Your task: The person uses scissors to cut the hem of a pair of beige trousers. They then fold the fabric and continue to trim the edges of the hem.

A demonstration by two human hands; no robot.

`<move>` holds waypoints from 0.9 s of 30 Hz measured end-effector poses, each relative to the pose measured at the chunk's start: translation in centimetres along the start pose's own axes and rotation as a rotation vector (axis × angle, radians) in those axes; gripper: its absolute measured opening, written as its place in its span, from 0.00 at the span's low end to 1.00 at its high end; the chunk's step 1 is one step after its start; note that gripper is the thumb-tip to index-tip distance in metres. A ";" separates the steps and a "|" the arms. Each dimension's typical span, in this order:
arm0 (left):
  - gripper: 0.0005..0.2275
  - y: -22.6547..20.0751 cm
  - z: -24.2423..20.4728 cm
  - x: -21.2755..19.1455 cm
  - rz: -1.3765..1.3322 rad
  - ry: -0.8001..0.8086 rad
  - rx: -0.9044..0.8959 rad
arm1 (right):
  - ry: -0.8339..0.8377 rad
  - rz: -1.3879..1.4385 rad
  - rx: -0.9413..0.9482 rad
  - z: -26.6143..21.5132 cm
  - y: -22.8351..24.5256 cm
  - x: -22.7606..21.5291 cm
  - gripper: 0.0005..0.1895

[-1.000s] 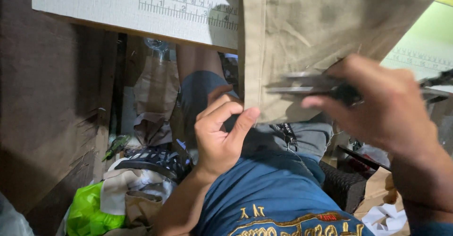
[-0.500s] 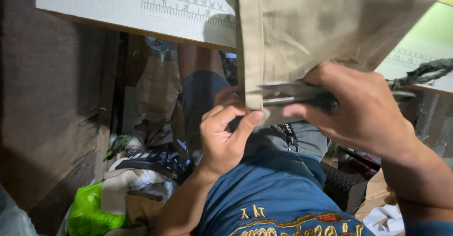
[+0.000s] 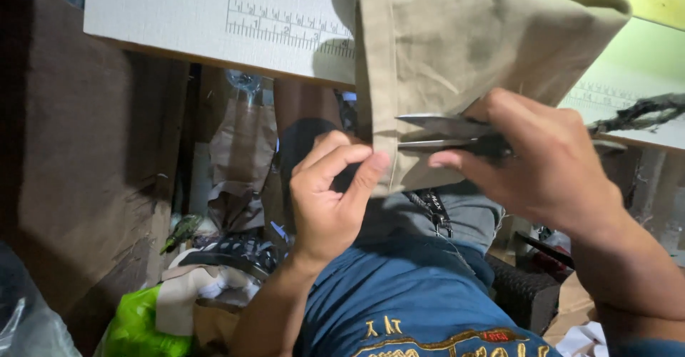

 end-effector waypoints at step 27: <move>0.13 0.7 -0.6 1.2 0.127 -0.026 -0.099 | -0.070 0.046 -0.036 -0.2 -0.1 1.0 0.23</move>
Point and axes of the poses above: each hand's wrist, its own z-axis towards the middle knuckle, its own x-axis out of the palm, y = z × x, the point moved 1 cm from there along z, towards the middle knuckle, and after that the axes turned 9 degrees about -z, right-handed, at the moved point
